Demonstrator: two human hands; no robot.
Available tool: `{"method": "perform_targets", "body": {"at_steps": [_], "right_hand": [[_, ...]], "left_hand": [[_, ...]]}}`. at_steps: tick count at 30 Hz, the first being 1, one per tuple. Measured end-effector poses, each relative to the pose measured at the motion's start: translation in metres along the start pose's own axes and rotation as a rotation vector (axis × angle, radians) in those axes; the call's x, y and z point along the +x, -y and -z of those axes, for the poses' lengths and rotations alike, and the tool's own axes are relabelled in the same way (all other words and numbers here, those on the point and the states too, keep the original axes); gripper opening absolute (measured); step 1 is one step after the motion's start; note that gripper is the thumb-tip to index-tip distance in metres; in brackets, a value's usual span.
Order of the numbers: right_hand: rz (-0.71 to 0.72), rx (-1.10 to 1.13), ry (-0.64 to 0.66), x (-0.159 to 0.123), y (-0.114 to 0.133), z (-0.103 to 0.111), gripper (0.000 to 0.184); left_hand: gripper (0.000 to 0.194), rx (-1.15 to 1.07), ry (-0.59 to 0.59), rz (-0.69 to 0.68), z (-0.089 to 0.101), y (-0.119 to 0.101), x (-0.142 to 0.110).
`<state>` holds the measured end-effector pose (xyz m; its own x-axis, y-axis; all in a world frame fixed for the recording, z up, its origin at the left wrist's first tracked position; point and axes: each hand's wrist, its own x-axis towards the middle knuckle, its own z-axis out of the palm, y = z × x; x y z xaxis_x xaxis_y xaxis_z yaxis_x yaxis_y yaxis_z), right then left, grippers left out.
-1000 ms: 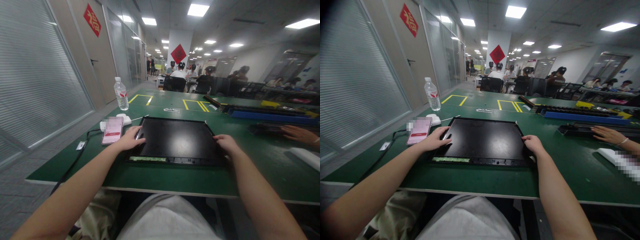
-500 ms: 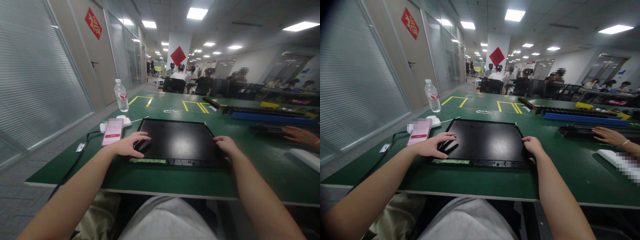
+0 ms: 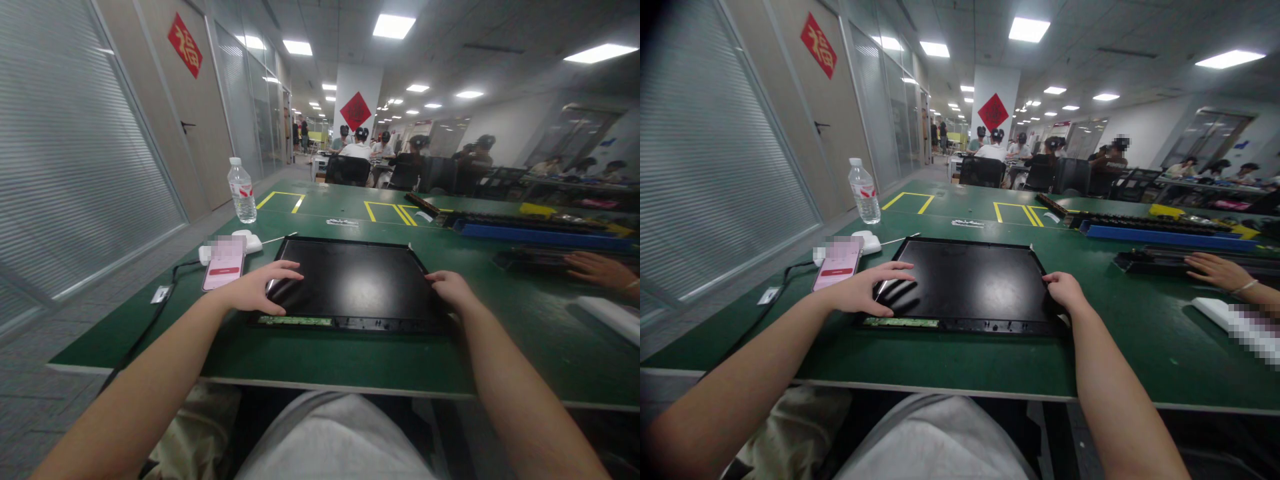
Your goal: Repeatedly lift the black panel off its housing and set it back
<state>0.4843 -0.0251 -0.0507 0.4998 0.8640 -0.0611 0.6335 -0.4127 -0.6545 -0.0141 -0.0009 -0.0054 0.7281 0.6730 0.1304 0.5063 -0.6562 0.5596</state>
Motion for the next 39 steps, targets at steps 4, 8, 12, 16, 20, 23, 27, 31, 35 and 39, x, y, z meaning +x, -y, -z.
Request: {"method": "perform_targets", "body": {"at_steps": [4, 8, 12, 16, 20, 23, 27, 31, 35, 39], "right_hand": [[-0.002, 0.014, -0.01, -0.001, 0.001, 0.001, 0.043], [0.0, 0.019, -0.023, -0.001, 0.002, 0.001, 0.041], [0.001, 0.018, -0.007, -0.001, 0.001, 0.0, 0.042], [0.01, 0.009, 0.002, 0.002, -0.002, 0.0, 0.044], [0.026, -0.009, -0.012, 0.006, -0.004, -0.001, 0.041], [0.029, -0.024, -0.01, 0.007, -0.005, -0.001, 0.039], [0.014, -0.05, -0.015, 0.006, -0.003, -0.002, 0.039], [0.012, -0.042, -0.012, 0.004, -0.002, -0.002, 0.041], [0.029, -0.05, -0.033, 0.004, -0.002, -0.001, 0.037], [0.044, -0.044, -0.051, 0.005, -0.002, -0.001, 0.032]], "left_hand": [[0.067, 0.015, -0.015, -0.039, -0.001, 0.0, 0.001], [0.064, 0.023, 0.0, -0.057, 0.0, 0.0, 0.001], [0.068, 0.038, 0.03, -0.019, 0.0, 0.001, 0.0], [0.067, 0.093, -0.017, 0.111, -0.005, 0.01, 0.001], [0.066, 0.232, -0.199, 0.273, -0.013, 0.025, 0.008], [0.057, 0.397, -0.258, 0.371, -0.016, 0.034, 0.012], [0.05, 0.467, -0.212, 0.37, -0.016, 0.033, 0.016], [0.05, 0.474, -0.204, 0.336, -0.016, 0.027, 0.018], [0.052, 0.493, -0.196, 0.37, -0.017, 0.028, 0.02], [0.054, 0.492, -0.162, 0.396, -0.017, 0.034, 0.022]]}}
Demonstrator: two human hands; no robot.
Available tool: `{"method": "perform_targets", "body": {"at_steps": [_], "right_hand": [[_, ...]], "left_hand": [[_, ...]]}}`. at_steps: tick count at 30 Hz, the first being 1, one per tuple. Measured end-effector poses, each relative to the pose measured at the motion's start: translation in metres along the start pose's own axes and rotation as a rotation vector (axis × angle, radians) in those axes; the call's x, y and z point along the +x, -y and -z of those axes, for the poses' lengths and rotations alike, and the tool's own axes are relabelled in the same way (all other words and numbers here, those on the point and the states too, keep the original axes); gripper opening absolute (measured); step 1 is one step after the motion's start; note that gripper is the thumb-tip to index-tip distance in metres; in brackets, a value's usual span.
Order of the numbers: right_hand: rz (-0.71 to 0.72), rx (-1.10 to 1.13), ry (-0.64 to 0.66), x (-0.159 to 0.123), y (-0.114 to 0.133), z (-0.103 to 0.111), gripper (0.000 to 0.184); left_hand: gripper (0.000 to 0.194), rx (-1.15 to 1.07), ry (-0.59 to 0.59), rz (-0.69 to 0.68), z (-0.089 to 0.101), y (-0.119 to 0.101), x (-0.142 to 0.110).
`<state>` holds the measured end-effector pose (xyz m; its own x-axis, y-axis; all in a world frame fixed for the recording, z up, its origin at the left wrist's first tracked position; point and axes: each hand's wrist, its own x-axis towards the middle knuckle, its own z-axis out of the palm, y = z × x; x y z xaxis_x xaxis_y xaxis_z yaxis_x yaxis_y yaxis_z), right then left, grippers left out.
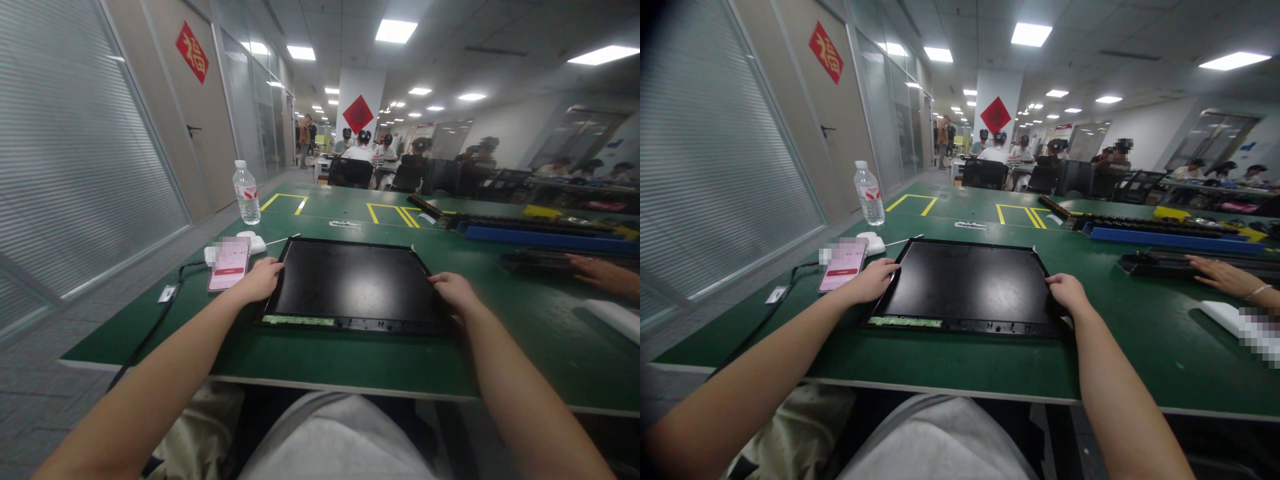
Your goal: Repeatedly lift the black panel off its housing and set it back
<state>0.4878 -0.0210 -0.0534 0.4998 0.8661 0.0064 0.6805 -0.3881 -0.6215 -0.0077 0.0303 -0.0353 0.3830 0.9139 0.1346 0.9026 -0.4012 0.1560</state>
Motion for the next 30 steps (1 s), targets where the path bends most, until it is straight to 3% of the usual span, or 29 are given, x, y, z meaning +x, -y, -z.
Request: {"method": "perform_targets", "body": {"at_steps": [20, 30], "right_hand": [[-0.027, -0.013, 0.004, -0.0018, 0.0021, 0.0006, 0.031], [-0.03, -0.029, 0.017, -0.003, 0.0043, 0.0023, 0.034]], "left_hand": [[0.056, 0.032, 0.07, 0.013, 0.0032, -0.0038, 0.0005], [0.054, -0.112, -0.033, 0.05, -0.0033, 0.0003, -0.0049]]}}
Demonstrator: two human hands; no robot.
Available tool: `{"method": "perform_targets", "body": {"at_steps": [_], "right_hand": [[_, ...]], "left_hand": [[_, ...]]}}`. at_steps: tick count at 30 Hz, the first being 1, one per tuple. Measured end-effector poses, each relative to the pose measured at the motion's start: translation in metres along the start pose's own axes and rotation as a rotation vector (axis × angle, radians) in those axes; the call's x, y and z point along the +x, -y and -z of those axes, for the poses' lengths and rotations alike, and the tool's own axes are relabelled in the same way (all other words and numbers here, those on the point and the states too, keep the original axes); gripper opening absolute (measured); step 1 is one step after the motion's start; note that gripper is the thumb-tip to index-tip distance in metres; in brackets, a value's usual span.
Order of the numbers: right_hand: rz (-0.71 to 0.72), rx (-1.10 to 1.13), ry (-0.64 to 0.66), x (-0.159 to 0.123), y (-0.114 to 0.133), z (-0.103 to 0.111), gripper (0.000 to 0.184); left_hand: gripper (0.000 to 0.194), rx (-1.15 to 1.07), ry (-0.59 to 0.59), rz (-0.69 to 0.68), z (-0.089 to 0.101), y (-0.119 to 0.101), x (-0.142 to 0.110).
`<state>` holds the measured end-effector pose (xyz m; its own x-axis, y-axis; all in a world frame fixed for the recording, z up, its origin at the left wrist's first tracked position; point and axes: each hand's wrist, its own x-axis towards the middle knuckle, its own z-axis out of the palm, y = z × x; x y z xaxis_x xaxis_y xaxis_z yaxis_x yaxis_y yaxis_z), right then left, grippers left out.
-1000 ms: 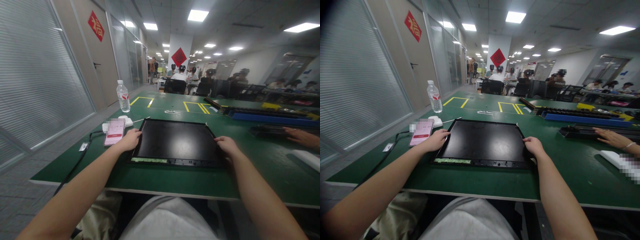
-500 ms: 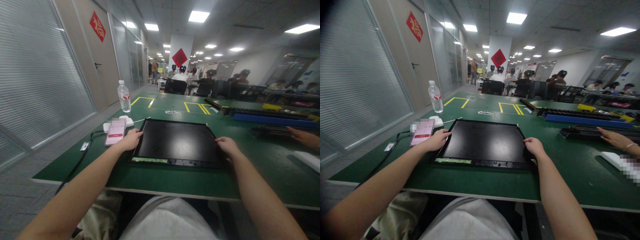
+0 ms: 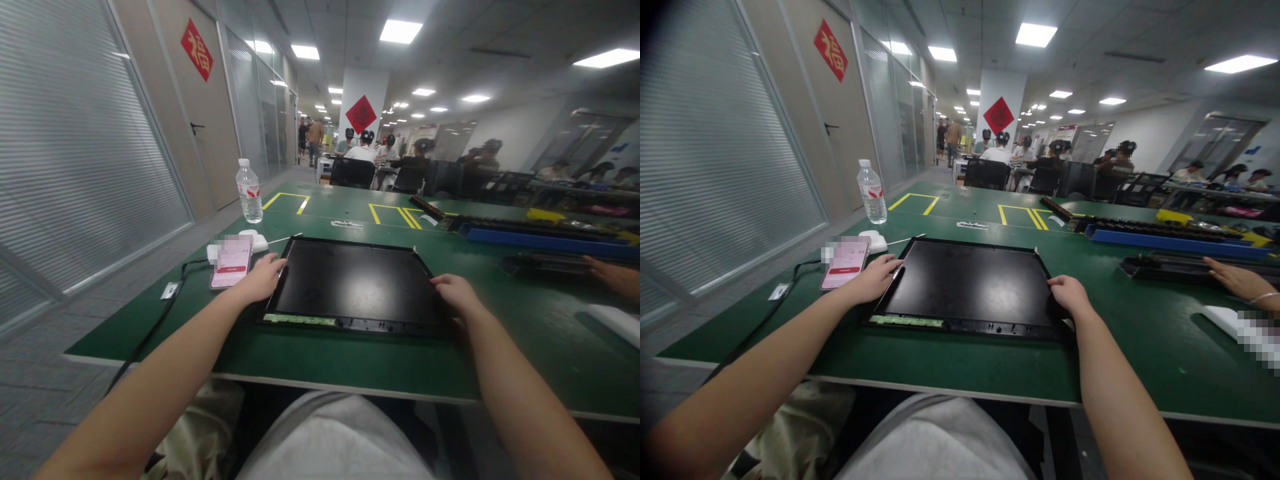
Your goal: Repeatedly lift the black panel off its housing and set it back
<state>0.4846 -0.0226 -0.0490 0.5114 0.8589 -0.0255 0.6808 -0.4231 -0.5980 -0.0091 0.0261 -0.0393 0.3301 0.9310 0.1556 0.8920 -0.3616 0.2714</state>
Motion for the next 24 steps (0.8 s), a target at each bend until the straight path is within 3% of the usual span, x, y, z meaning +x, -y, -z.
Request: {"method": "perform_targets", "body": {"at_steps": [4, 9, 16, 24], "right_hand": [[-0.007, -0.005, 0.007, -0.001, 0.001, 0.001, 0.035], [0.023, 0.006, -0.01, -0.001, -0.001, 0.001, 0.03], [0.016, -0.029, -0.009, -0.004, 0.003, 0.002, 0.033], [0.005, -0.021, -0.011, -0.005, 0.004, 0.002, 0.034]], "left_hand": [[0.057, -0.084, -0.018, -0.122, 0.008, 0.002, -0.007], [0.077, -0.178, 0.132, -0.313, 0.021, -0.003, -0.018], [0.082, -0.201, 0.256, -0.354, 0.023, -0.005, -0.019], [0.075, -0.246, 0.218, -0.424, 0.028, -0.011, -0.019]]}}
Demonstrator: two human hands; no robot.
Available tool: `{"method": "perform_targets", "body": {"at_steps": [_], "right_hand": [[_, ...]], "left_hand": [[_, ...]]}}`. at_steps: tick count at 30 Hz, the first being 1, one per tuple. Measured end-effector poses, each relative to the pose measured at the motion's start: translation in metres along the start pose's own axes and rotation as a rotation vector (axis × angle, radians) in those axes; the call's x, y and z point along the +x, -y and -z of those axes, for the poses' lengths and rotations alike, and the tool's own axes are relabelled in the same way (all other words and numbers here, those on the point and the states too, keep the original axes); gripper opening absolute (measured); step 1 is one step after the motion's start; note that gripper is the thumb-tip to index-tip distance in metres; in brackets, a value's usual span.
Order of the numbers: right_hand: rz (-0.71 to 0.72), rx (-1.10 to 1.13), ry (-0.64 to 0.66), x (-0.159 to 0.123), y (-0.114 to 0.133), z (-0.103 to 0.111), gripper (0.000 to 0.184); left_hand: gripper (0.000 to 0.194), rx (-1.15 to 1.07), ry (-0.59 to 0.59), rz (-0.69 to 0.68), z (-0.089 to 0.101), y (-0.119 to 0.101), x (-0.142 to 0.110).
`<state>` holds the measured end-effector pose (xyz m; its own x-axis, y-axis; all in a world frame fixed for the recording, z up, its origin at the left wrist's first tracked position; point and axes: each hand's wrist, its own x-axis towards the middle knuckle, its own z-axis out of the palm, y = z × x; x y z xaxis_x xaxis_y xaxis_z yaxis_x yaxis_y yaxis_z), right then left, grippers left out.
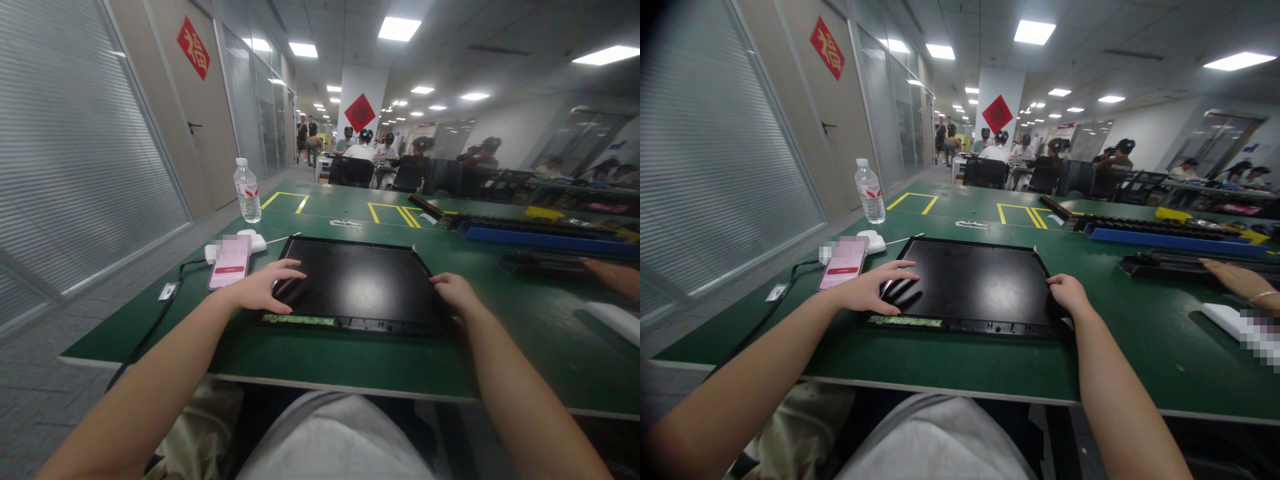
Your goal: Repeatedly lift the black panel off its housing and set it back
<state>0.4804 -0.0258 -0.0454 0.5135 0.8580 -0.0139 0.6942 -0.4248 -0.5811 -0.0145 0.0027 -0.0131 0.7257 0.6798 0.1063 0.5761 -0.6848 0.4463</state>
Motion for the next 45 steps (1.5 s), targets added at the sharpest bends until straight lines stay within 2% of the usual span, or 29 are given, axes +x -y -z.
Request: {"method": "perform_targets", "body": {"at_steps": [5, 9, 13, 20, 24, 33, 38, 45], "right_hand": [[0.008, -0.003, -0.007, 0.001, -0.001, -0.001, 0.035], [0.011, 0.006, -0.003, 0.0, -0.001, 0.0, 0.035], [0.013, -0.001, -0.006, 0.0, 0.0, 0.001, 0.035], [0.015, -0.013, -0.003, 0.001, 0.0, -0.001, 0.034], [0.006, 0.006, -0.002, 0.002, -0.002, -0.002, 0.033], [0.011, 0.026, 0.007, 0.003, -0.004, -0.004, 0.033], [0.029, -0.021, 0.002, 0.001, 0.001, -0.002, 0.033], [0.029, -0.017, 0.015, 0.003, -0.001, -0.004, 0.034]], "left_hand": [[0.067, -0.009, -0.031, -0.064, 0.0, -0.001, 0.001], [0.07, 0.001, -0.029, -0.051, -0.001, 0.002, 0.001], [0.072, 0.033, -0.049, 0.048, -0.005, 0.007, 0.002], [0.058, 0.173, -0.239, 0.262, -0.015, 0.025, 0.011], [0.05, 0.247, -0.205, 0.312, -0.015, 0.031, 0.013], [0.051, 0.276, -0.173, 0.349, -0.012, 0.014, 0.016], [0.053, 0.266, -0.167, 0.384, -0.013, 0.021, 0.017], [0.054, 0.28, -0.156, 0.366, -0.014, 0.029, 0.018]]}}
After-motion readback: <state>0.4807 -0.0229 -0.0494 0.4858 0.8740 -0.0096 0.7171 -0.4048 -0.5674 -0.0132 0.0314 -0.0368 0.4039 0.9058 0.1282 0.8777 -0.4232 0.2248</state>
